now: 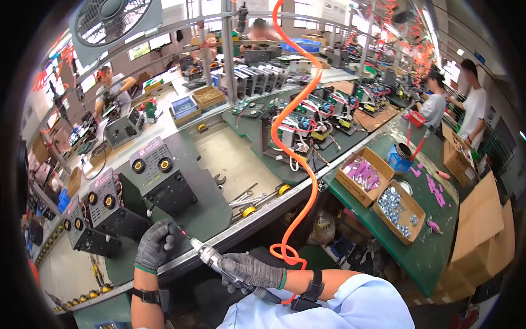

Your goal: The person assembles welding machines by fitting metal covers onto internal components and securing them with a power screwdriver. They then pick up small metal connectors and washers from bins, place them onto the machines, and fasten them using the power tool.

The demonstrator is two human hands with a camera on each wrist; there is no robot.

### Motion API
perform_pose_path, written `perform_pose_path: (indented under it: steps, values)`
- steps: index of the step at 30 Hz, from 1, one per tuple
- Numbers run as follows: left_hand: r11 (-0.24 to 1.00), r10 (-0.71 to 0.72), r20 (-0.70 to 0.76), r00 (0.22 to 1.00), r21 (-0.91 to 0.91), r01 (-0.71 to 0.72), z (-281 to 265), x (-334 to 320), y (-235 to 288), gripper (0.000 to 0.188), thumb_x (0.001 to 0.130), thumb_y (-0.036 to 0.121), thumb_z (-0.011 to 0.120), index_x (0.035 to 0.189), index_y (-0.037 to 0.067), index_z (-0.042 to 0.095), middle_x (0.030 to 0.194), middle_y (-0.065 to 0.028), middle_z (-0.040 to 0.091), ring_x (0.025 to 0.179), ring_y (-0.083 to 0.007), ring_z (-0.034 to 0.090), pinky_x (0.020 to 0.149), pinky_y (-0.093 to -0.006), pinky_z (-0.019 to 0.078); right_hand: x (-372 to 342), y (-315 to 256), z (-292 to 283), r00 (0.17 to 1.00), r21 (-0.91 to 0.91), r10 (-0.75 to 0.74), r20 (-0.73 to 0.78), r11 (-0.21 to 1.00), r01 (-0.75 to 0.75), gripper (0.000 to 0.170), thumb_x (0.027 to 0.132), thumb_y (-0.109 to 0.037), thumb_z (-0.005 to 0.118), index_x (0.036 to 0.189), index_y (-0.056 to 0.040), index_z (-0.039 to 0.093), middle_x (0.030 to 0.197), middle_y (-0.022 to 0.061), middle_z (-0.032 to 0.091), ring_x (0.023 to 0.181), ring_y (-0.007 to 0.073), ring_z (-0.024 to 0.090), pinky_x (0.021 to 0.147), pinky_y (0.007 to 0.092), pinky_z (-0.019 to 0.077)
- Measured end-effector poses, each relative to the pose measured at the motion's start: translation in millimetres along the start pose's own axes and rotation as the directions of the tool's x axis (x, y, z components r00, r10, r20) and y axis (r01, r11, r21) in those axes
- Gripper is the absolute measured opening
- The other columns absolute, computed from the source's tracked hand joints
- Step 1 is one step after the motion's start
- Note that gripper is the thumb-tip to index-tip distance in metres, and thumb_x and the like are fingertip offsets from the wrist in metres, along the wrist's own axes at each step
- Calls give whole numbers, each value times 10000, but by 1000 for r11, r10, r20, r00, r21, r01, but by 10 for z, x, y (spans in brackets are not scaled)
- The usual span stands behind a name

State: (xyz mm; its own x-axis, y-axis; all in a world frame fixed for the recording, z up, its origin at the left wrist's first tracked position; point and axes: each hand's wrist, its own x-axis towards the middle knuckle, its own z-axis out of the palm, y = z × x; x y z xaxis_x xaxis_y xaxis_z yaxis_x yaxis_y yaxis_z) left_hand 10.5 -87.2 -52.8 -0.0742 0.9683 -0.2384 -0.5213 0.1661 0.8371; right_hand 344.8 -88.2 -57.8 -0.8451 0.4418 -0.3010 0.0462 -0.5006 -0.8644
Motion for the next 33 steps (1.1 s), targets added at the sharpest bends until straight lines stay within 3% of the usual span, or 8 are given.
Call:
perform_pose_path:
  steps: [3,7,11,12,14,19,26,33]
  values:
    - [983,111,-32,993,147,-106,14,-2,-32,220,998,130,611,1144,-35,613,875,-76,613,620,-120,542,477,-228,411,-55,-46,-76,1000,-62,-28,15,998,28,813,905,-741,613,1365,-78,513,982,61,661,811,133,720,577,240,580]
    - [935,45,-70,996,354,-18,175,-122,29,212,1055,249,596,968,56,588,724,0,543,507,-87,453,436,-222,344,-110,-32,-218,998,-25,-1,56,1000,3,795,932,-692,624,1404,-67,491,995,76,676,810,133,722,585,241,584]
    - [996,-88,-107,990,-21,87,10,21,-33,213,1033,242,633,1105,41,632,833,-7,578,596,-87,497,471,-206,366,-116,-40,-329,996,7,-22,86,1000,21,741,949,-652,638,1380,-62,513,966,71,680,809,145,724,588,254,571]
    - [996,-87,-134,987,-18,85,2,28,-27,213,1033,242,633,1105,41,632,833,-7,578,596,-87,497,471,-206,366,-112,-33,-340,996,10,-22,90,1000,21,734,950,-654,635,1370,-62,518,964,70,680,812,143,723,592,253,571]
    - [987,-64,-31,997,-150,59,13,38,-41,221,1014,167,642,1174,15,637,924,-43,606,705,-113,547,521,-216,432,-109,-59,-373,995,-15,-8,102,1000,10,726,948,-663,630,1343,-63,527,961,68,680,826,143,724,598,250,569]
    - [996,33,-47,998,-86,-37,8,-6,-127,279,987,139,663,1222,-7,625,996,-64,628,783,-138,587,550,-233,475,-103,-71,-381,993,-15,23,117,1000,-21,760,930,-683,640,1335,-50,524,957,67,677,828,139,719,595,243,565]
    - [957,-39,30,999,-288,46,-103,74,-190,232,1042,283,625,1079,54,607,882,-37,621,619,-114,559,416,-222,410,-73,-68,-334,993,-38,36,114,999,-32,813,902,-709,657,1333,-34,519,955,75,669,826,142,711,577,254,549]
    - [996,-33,-104,994,-92,24,78,-28,-151,326,1053,361,610,1032,37,632,773,-23,595,488,-103,485,394,-231,348,-35,-134,-226,994,-76,36,107,997,-28,815,904,-706,658,1330,-25,524,946,77,669,807,133,701,574,255,543]
